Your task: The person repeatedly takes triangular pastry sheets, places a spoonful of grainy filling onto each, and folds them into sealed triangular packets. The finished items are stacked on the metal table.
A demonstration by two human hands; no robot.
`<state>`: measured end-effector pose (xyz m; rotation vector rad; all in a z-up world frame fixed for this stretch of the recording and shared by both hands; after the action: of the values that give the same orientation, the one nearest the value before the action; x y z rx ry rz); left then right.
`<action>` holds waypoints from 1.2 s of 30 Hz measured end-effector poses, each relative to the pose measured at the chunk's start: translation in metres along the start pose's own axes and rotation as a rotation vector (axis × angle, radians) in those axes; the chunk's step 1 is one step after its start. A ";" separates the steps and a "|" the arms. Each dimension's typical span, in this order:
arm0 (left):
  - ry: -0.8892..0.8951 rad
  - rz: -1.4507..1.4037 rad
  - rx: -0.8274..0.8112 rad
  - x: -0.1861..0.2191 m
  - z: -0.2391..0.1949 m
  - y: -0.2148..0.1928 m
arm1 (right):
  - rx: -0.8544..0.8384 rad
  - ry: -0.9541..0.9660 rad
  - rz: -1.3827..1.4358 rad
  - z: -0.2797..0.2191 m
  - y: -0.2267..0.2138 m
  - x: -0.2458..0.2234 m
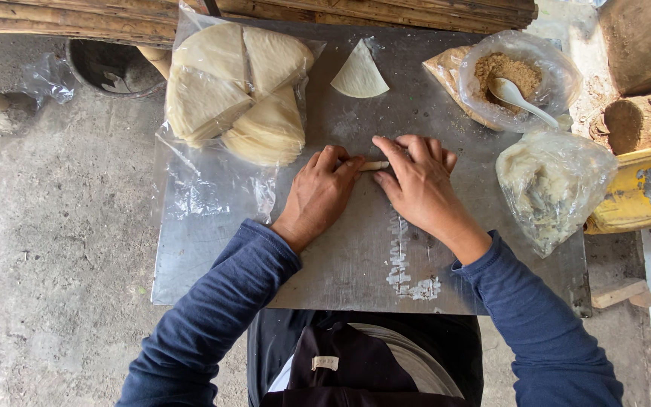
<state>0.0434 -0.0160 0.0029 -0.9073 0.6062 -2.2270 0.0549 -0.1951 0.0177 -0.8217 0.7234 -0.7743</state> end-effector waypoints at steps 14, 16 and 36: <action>-0.036 -0.279 0.077 0.009 0.012 -0.033 | 0.163 0.139 0.305 -0.038 -0.062 -0.014; -0.089 -0.239 0.073 0.003 0.011 -0.031 | 0.100 0.155 0.513 -0.082 -0.087 -0.020; -0.361 0.418 -0.064 -0.115 0.093 0.106 | -0.189 0.604 0.387 -0.324 0.103 0.094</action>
<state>0.2165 -0.0218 -0.0522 -1.0713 0.6303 -1.6337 -0.1235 -0.3405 -0.2494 -0.5829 1.4660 -0.6050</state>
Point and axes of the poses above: each hand's wrist, its own z-axis towards the middle knuckle, its own y-axis out of the palm, x = y × z, the point moved 4 cm from there along z, towards the middle knuckle, and after that the axes turned 13 degrees about x, right-handed, at the moved point
